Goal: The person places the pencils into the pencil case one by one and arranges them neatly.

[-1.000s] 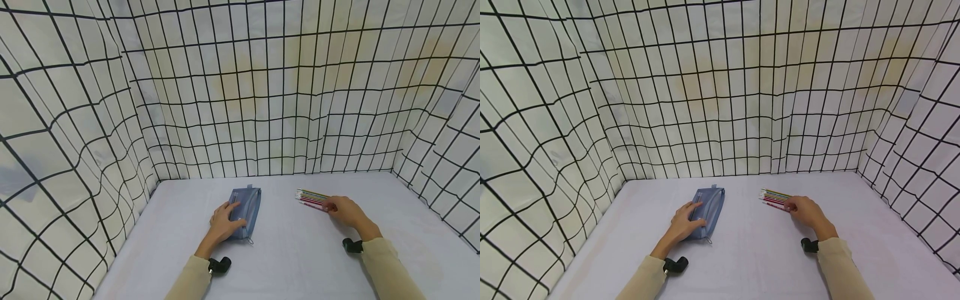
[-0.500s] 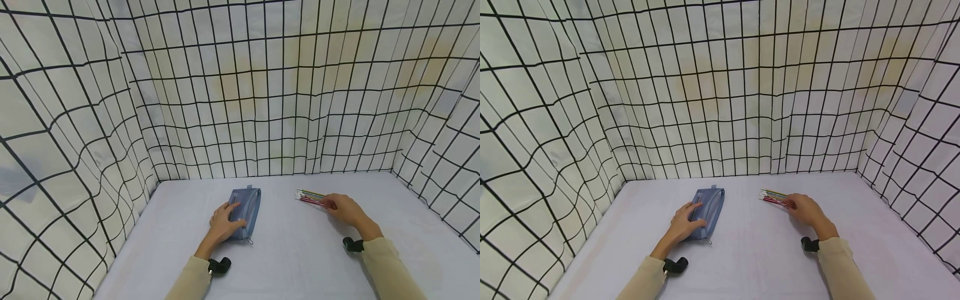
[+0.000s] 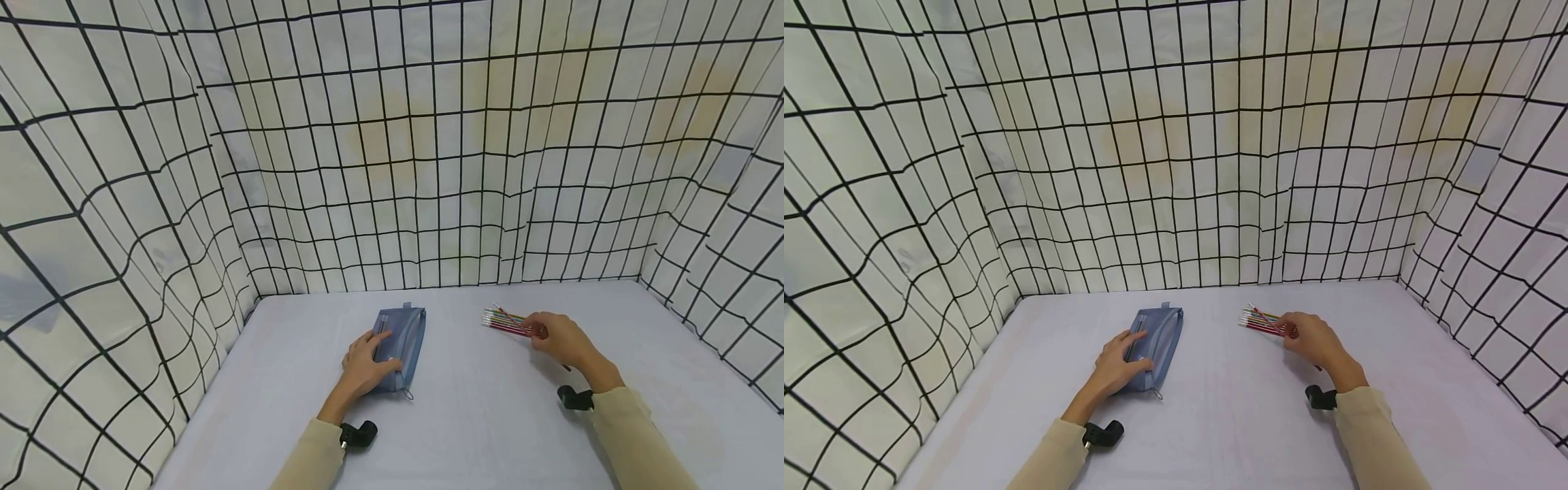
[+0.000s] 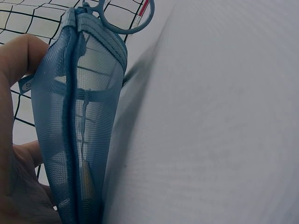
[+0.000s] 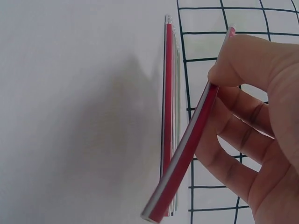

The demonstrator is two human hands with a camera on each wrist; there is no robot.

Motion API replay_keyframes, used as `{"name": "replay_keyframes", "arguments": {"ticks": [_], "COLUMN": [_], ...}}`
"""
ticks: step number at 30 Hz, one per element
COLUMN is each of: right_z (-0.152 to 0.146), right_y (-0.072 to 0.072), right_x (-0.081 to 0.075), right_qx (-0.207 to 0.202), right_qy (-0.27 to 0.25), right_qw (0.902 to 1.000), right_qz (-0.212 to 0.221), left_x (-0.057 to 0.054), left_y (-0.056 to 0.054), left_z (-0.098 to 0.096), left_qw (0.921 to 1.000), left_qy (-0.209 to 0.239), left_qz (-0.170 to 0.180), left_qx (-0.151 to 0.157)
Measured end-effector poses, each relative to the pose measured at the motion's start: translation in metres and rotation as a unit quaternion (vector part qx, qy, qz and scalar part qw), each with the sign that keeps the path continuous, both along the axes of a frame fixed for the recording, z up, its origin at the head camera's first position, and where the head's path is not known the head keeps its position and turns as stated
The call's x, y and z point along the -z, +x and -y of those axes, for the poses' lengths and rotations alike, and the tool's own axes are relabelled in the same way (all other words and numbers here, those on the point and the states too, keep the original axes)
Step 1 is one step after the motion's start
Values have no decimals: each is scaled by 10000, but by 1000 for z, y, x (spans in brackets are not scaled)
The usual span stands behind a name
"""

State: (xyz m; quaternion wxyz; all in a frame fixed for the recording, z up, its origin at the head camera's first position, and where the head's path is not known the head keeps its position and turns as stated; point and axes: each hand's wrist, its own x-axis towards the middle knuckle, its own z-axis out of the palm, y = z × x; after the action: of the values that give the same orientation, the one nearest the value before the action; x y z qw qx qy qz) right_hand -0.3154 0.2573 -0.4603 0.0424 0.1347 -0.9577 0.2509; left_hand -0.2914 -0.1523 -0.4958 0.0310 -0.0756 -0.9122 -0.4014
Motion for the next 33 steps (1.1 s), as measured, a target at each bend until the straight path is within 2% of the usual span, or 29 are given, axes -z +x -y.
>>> {"name": "replay_keyframes", "arguments": {"ticks": [15, 23, 33], "right_z": [7, 14, 22], "right_y": [1, 2, 0], "right_x": [-1, -4, 0], "right_qx": [62, 155, 264], "right_qy": [-977, -1617, -2289], "right_qw": [9952, 9859, 9709], "right_qz": [63, 391, 660], "left_x": [0, 2, 2], "left_y": [1, 0, 1], "left_z": [0, 1, 1], "left_qw": [10000, 10000, 10000], "left_qy": [12, 29, 19], "left_qz": [9, -22, -52], "left_qx": [-29, -22, -2]}}
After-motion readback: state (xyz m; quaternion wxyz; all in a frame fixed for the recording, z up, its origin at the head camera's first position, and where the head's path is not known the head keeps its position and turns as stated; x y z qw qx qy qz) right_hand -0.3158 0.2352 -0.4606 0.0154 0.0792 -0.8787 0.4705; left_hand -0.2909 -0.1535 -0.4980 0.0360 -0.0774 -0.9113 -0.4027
